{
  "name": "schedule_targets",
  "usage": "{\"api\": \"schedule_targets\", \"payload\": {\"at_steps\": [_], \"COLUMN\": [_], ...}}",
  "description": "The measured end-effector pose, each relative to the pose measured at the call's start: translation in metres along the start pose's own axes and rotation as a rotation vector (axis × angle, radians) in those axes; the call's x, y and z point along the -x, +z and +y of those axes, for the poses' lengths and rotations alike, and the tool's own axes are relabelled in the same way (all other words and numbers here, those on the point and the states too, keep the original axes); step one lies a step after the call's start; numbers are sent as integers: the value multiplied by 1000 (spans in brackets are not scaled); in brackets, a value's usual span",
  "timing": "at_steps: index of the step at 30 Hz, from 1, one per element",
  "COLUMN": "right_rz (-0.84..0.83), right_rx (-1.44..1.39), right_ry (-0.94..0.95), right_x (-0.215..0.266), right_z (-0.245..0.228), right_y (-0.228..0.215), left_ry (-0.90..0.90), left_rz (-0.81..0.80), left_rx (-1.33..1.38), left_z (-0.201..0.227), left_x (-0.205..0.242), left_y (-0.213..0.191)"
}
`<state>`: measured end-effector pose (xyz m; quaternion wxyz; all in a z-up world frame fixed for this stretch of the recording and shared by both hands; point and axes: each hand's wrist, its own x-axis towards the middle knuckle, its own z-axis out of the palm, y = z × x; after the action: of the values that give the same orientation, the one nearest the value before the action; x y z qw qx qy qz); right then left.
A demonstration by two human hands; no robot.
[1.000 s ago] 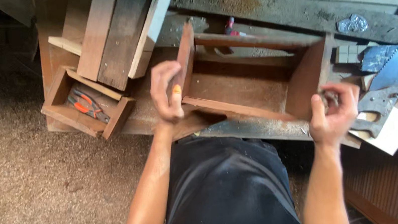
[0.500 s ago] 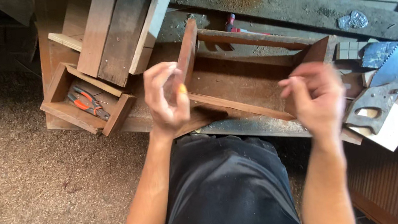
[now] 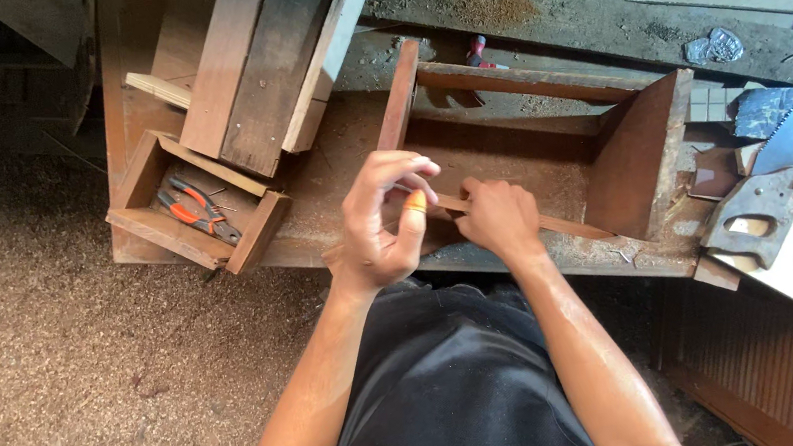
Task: The person hammers a wooden panel onto a small wooden frame, then uses a hand saw to cut a protruding section of the frame. The person handles the wooden panel, frame, hammer, and saw throughout the task.
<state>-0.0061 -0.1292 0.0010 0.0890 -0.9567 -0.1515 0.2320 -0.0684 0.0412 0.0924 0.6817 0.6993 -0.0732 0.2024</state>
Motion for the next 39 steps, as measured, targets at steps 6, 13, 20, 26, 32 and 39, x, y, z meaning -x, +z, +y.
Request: {"api": "schedule_targets", "payload": {"at_steps": [6,13,20,26,32,39], "right_rz": [116,455,626,559,561,720], "right_rx": [-55,-257,-1065,-1370,-1487,-1411], "right_ry": [-175,-352,-583,-630,-304,-425], "right_x": [2,19,6,18,35,18], "right_z": [17,29,45,47,43,61], "right_y": [-13,-39,-25,8,13,8], "left_ry": [235,402,316,70,-29,-73], "left_rz": [142,568,541,479,468,456], "left_rx": [-61,-570,-340,-151,72,112], "left_z": [3,12,-3,-14,-24,-25], "left_x": [-12,-3,-2,9,19,23], "left_y": [-18,-20,9,25,31,31]}}
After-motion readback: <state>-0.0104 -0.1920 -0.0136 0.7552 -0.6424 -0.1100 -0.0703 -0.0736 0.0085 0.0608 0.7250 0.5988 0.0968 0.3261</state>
